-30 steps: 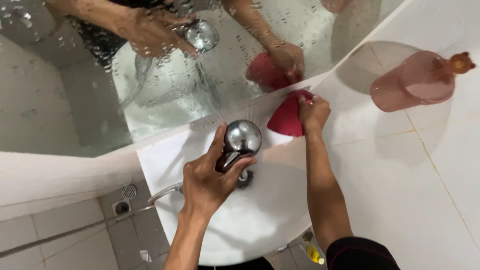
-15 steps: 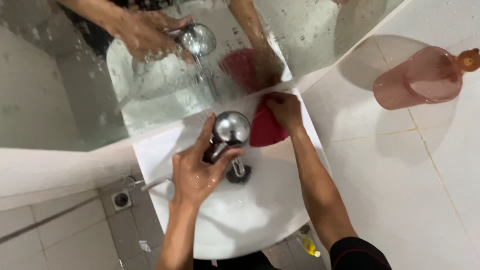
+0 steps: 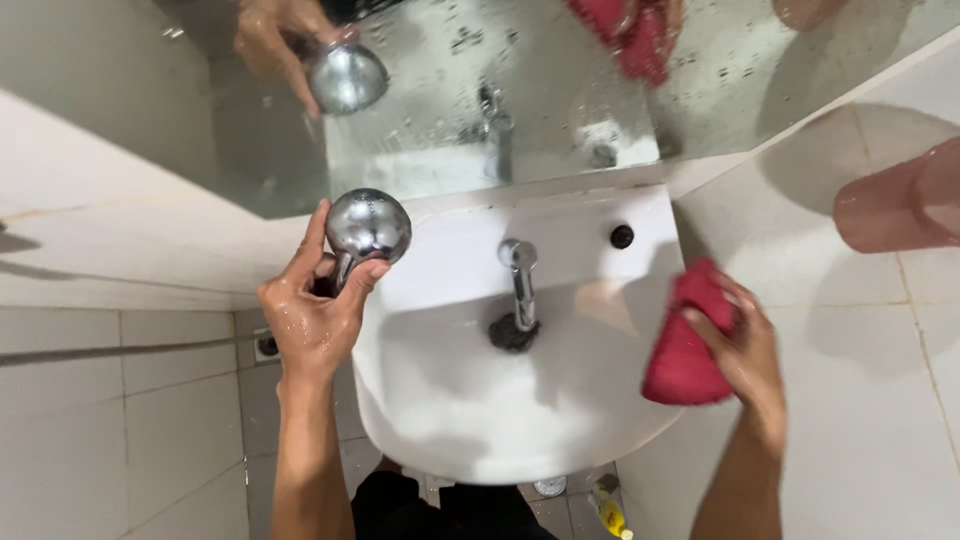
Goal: The person cleans a bathroom sink faucet and a shower head assembly by scrubbing them with a steel wool pad and a red cloth while rinsing them with water from the shower head.
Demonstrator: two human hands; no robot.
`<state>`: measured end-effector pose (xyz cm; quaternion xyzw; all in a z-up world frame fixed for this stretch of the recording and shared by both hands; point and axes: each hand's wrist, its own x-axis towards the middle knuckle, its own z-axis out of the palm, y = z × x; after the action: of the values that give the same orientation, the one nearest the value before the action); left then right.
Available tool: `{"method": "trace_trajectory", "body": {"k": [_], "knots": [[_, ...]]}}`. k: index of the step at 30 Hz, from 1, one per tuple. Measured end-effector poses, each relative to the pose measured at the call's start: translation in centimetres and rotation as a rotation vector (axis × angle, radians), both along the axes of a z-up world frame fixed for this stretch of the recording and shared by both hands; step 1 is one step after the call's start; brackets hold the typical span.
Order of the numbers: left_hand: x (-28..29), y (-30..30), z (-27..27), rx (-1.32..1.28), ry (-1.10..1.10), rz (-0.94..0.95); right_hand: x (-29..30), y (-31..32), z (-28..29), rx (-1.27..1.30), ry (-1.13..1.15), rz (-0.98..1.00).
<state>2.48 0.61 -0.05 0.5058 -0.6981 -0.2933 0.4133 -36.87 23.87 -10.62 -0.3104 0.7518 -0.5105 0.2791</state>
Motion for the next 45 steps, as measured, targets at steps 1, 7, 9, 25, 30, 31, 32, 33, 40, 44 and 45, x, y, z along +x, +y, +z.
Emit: {"method": "trace_trajectory", "body": {"k": [1,7,9,25,30,31,32,33,40,44,45], "knots": [[0.7,0.1,-0.1,-0.028,-0.006,0.001,0.4,2.0,0.3,0.044,-0.051,-0.109],[4.4,0.6,-0.3,-0.002,-0.035,0.018,5.5,15.9,-1.3,0.213,0.065,-0.407],[5.3,0.5,-1.0,0.044,-0.022,0.012,7.6,21.0,-3.8,0.455,0.223,-0.512],[12.2,4.7,-3.3,-0.200,0.089,-0.249,31.1,-6.1,-2.1,0.046,0.440,-0.019],[13.4,4.2,-3.6,-0.176,0.053,-0.216,25.9,-20.2,-7.1,0.173,0.608,-0.060],[13.5,4.2,-3.5,-0.155,0.028,-0.211,25.0,-21.8,-9.0,0.220,0.630,-0.100],[13.3,3.8,-3.5,-0.131,0.008,-0.207,25.1,-22.9,-11.1,0.217,0.624,-0.099],[13.1,2.9,-3.5,-0.132,0.001,-0.206,25.9,-23.8,-13.3,0.181,0.648,-0.021],[12.5,2.8,-3.4,-0.090,0.039,-0.236,25.0,-23.4,-13.8,0.292,0.668,-0.004],[11.5,2.7,-3.6,0.029,0.073,-0.246,26.0,-21.4,-11.4,0.278,0.639,0.109],[10.8,2.4,-3.6,0.023,0.081,-0.245,25.2,-21.7,-10.6,0.304,0.606,0.129]]}}
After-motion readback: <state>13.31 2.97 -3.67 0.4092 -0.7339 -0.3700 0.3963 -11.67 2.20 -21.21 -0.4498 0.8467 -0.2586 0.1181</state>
